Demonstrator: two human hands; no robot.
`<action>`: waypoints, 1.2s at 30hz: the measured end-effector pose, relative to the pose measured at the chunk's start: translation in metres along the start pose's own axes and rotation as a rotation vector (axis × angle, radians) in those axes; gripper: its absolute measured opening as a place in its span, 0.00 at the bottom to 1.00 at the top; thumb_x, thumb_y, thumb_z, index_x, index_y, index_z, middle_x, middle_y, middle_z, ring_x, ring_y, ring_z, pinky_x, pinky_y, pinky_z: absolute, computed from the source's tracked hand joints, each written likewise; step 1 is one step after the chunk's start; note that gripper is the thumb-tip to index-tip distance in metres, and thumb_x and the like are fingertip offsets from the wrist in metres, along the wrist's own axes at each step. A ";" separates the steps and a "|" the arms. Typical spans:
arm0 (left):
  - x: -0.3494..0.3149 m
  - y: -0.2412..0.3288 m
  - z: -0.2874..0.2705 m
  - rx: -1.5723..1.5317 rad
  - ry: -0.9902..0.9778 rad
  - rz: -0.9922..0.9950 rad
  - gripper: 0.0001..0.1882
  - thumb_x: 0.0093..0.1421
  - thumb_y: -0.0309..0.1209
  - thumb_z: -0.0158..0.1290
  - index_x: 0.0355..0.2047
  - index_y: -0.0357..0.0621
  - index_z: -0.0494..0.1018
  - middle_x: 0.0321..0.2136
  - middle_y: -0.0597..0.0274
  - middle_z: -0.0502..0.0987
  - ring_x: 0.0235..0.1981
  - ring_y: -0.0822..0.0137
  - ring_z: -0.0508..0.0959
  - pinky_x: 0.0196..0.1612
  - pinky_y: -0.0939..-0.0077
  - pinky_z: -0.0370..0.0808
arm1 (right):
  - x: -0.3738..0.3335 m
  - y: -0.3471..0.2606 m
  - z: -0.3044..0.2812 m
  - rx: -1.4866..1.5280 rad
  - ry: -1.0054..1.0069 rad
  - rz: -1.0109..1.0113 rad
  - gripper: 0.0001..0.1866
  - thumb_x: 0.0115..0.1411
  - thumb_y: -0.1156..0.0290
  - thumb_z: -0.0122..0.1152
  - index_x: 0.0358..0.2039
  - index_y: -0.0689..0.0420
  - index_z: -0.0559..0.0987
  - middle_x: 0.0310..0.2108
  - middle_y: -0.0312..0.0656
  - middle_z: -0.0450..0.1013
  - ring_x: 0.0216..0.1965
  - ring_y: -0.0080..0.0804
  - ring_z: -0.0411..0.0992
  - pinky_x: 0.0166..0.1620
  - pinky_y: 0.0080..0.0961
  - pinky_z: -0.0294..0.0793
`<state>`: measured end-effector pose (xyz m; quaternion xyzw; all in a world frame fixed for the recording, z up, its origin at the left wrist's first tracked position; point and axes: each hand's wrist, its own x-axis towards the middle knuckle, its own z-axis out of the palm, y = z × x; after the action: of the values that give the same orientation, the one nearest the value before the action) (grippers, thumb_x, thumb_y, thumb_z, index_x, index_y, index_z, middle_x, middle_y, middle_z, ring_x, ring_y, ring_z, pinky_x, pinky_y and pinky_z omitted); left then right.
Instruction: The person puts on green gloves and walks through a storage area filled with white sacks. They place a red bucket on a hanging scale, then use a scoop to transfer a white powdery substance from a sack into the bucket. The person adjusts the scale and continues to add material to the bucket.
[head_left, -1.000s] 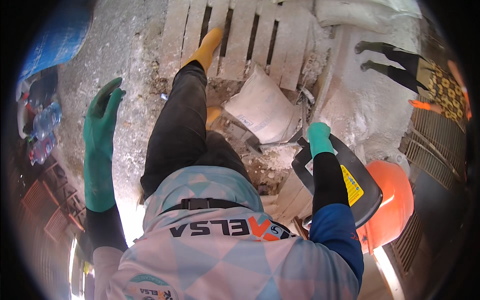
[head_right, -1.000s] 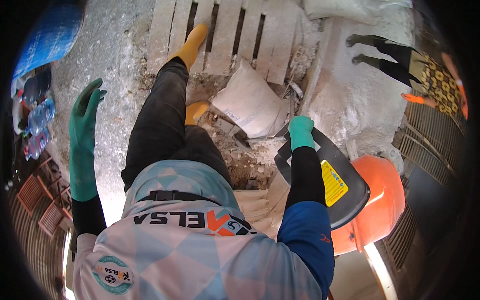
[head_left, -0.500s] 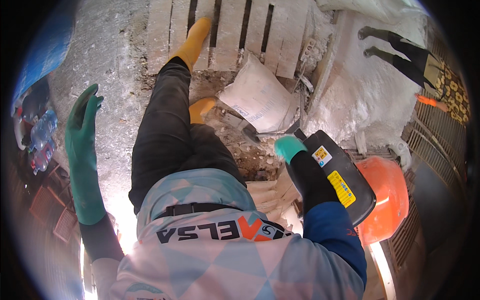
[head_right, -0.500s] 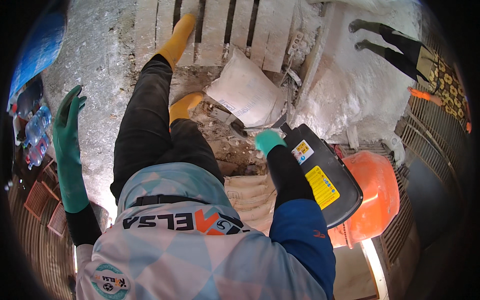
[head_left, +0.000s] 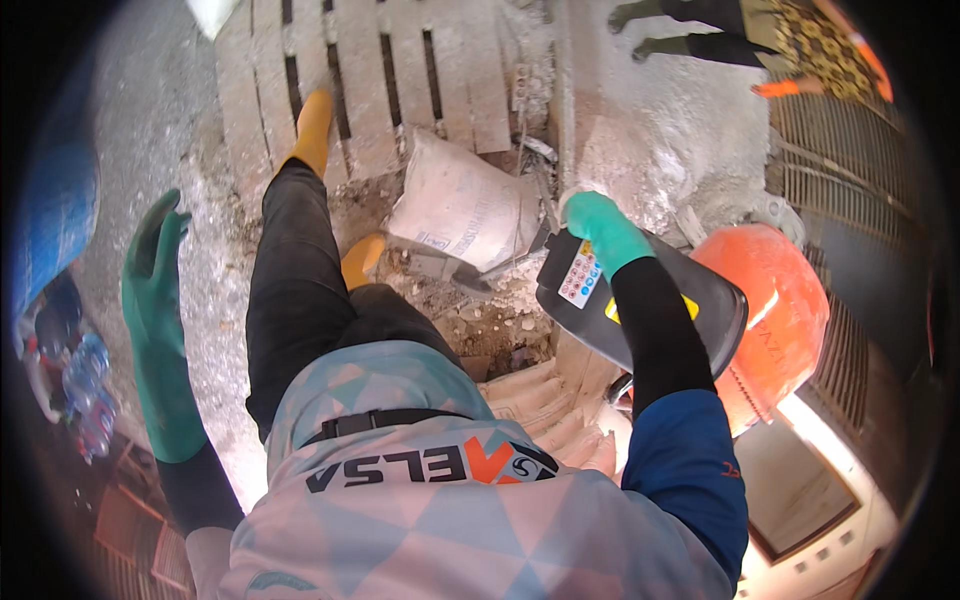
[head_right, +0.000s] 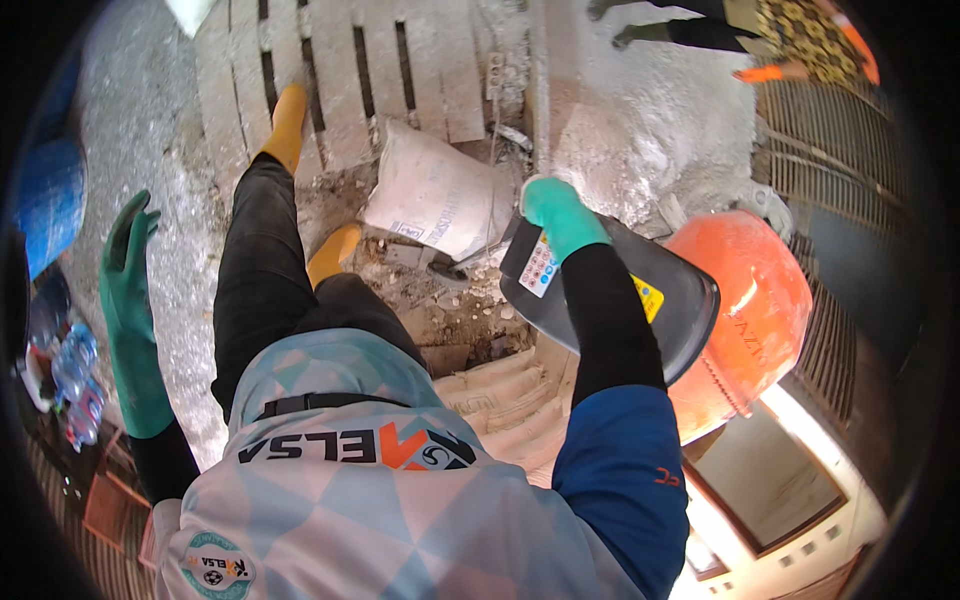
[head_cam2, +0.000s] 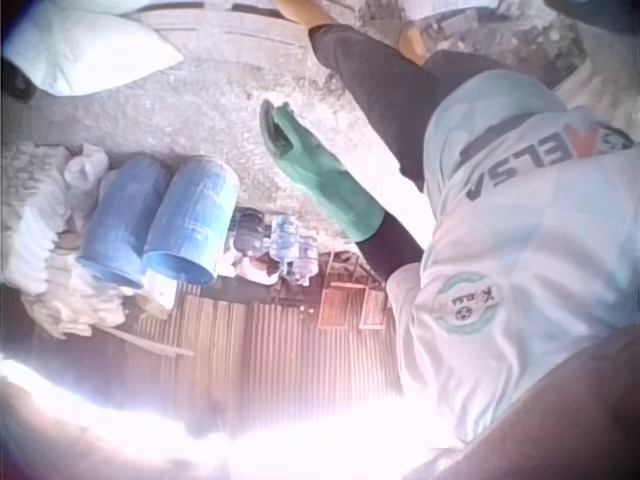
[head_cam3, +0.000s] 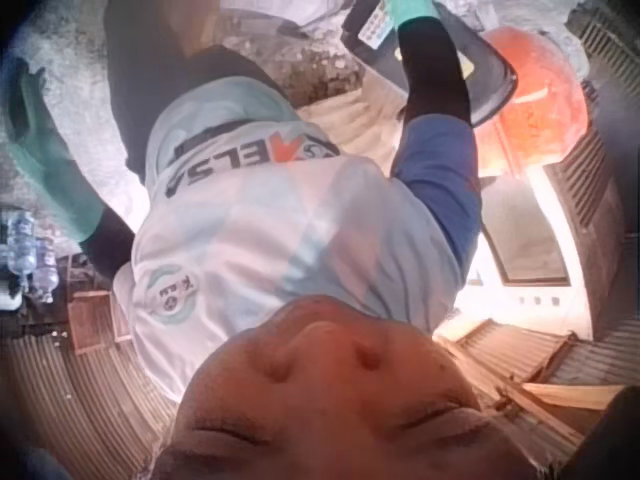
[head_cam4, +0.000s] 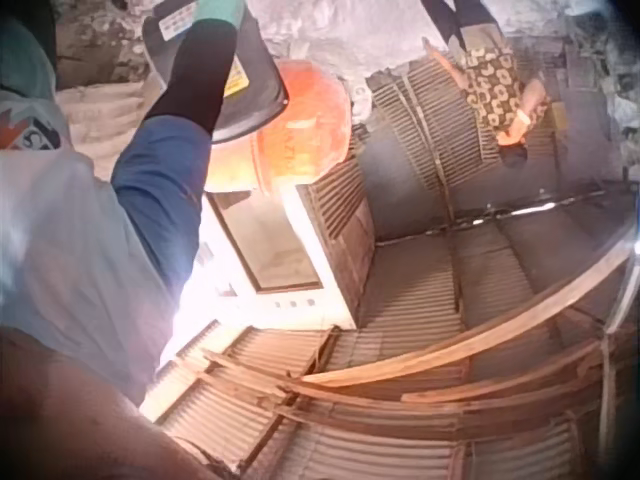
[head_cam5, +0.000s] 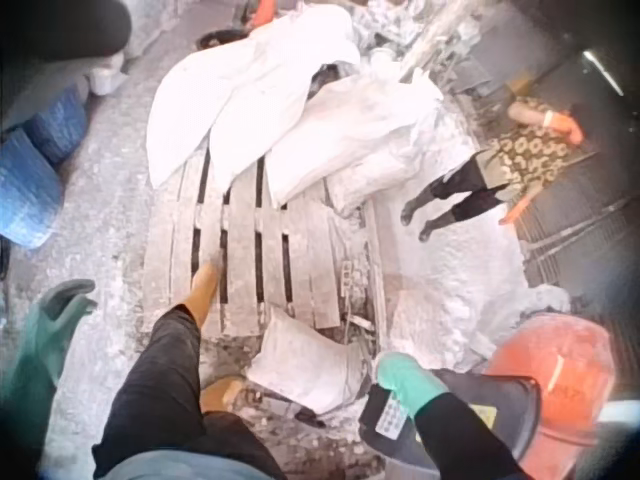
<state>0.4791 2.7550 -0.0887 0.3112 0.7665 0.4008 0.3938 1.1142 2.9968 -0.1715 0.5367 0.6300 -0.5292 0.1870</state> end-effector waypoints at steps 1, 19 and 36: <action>-0.005 0.002 0.000 -0.004 0.001 0.021 0.23 0.76 0.37 0.53 0.64 0.36 0.75 0.60 0.54 0.79 0.57 0.65 0.79 0.65 0.67 0.72 | -0.002 -0.006 0.015 -0.503 0.103 0.170 0.14 0.58 0.69 0.66 0.45 0.52 0.88 0.43 0.50 0.84 0.46 0.46 0.83 0.52 0.38 0.80; -0.017 0.088 0.056 -0.108 -0.234 0.383 0.23 0.75 0.38 0.54 0.64 0.35 0.74 0.59 0.53 0.79 0.57 0.59 0.80 0.64 0.63 0.74 | -0.352 0.029 0.083 -0.562 1.799 0.199 0.27 0.50 0.80 0.60 0.49 0.42 0.88 0.53 0.32 0.82 0.56 0.44 0.78 0.59 0.39 0.78; -0.046 0.143 0.088 0.058 -0.430 0.548 0.26 0.76 0.37 0.51 0.65 0.29 0.71 0.58 0.45 0.77 0.54 0.56 0.81 0.60 0.63 0.78 | -0.141 0.003 0.141 -0.984 1.345 0.201 0.03 0.71 0.73 0.56 0.43 0.51 0.77 0.42 0.30 0.74 0.51 0.29 0.72 0.63 0.31 0.69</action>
<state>0.6003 2.8200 0.0179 0.5939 0.5650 0.3947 0.4150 1.1197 2.8067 -0.1116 0.6488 0.7153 0.2581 0.0304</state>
